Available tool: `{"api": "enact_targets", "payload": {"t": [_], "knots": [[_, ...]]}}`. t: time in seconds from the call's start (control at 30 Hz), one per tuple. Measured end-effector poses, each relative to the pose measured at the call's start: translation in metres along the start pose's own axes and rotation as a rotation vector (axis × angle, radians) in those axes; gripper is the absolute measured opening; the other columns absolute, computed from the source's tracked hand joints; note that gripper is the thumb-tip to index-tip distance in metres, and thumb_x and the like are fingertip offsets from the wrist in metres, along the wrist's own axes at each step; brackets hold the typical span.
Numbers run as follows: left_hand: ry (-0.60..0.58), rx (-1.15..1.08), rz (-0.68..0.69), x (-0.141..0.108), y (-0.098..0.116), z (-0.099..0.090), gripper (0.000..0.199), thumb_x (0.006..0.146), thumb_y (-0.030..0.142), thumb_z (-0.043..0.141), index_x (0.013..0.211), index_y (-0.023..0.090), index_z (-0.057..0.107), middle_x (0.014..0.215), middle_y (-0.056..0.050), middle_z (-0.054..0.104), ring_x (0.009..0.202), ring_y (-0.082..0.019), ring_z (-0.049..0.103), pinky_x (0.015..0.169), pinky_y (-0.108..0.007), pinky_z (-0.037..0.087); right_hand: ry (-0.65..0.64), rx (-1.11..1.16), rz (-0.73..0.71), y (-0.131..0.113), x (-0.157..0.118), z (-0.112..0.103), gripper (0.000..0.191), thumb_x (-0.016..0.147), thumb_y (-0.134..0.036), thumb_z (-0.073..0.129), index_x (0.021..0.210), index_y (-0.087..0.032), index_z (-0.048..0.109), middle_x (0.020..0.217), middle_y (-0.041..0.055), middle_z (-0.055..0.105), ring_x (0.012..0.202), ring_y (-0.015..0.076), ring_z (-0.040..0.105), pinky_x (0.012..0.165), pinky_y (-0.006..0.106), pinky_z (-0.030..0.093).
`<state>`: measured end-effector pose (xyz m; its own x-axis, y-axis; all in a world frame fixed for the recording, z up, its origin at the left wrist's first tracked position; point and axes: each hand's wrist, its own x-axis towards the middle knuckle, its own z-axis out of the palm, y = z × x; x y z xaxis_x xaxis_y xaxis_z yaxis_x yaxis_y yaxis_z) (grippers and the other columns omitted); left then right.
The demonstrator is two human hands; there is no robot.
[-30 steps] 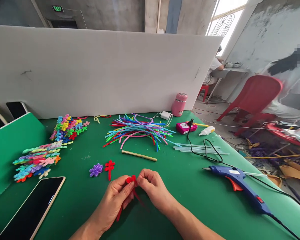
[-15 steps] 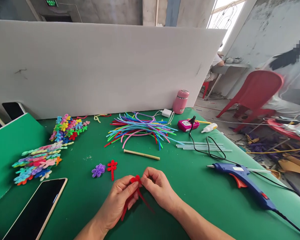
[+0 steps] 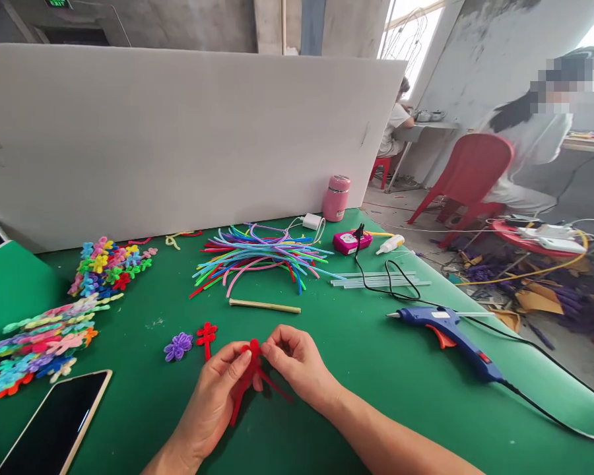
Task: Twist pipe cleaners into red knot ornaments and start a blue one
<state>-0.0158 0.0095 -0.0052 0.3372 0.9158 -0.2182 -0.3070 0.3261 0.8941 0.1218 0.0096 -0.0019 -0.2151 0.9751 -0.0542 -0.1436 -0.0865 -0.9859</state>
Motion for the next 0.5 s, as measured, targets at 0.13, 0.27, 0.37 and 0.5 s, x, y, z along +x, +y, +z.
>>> {"api": "enact_targets", "payload": {"t": [0.13,0.27,0.37,0.5], "knots": [[0.056,-0.022,0.002,0.0017,-0.0026,-0.0034,0.011,0.072,0.026,0.061,0.071,0.016,0.063,0.055,0.003,0.056,0.054,-0.008,0.047,0.055,-0.018,0.037,-0.017,-0.003,-0.024,-0.0002,-0.0014,0.0027,0.029,0.074,-0.042,0.052,0.062,-0.018,0.04,0.047,-0.0039,0.049,0.05,0.0108,0.046,0.051,0.022,0.033],[0.029,-0.03,0.001,0.0024,-0.0019,-0.003,0.009,0.071,0.024,0.061,0.07,0.015,0.064,0.053,0.003,0.056,0.051,-0.007,0.047,0.053,-0.018,0.037,0.008,-0.053,0.007,0.0029,0.0,0.0003,0.027,0.076,-0.039,0.048,0.06,-0.018,0.04,0.046,-0.0052,0.045,0.046,0.008,0.037,0.047,0.021,0.027],[0.013,-0.042,0.004,0.0017,-0.0004,-0.0011,0.009,0.069,0.024,0.062,0.068,0.016,0.064,0.052,0.003,0.056,0.049,-0.008,0.048,0.053,-0.019,0.038,0.059,-0.097,0.007,0.0039,0.0016,-0.0018,0.028,0.073,-0.038,0.05,0.056,-0.017,0.041,0.045,-0.0078,0.034,0.043,0.0059,0.026,0.043,0.02,0.021],[-0.001,-0.017,0.02,0.0005,-0.0004,0.0003,0.011,0.07,0.026,0.061,0.068,0.015,0.062,0.05,0.003,0.056,0.049,-0.009,0.049,0.053,-0.02,0.039,0.058,-0.068,0.01,0.0013,0.002,-0.0015,0.028,0.071,-0.037,0.051,0.055,-0.017,0.041,0.044,-0.0086,0.031,0.042,0.0053,0.026,0.042,0.019,0.022]]}}
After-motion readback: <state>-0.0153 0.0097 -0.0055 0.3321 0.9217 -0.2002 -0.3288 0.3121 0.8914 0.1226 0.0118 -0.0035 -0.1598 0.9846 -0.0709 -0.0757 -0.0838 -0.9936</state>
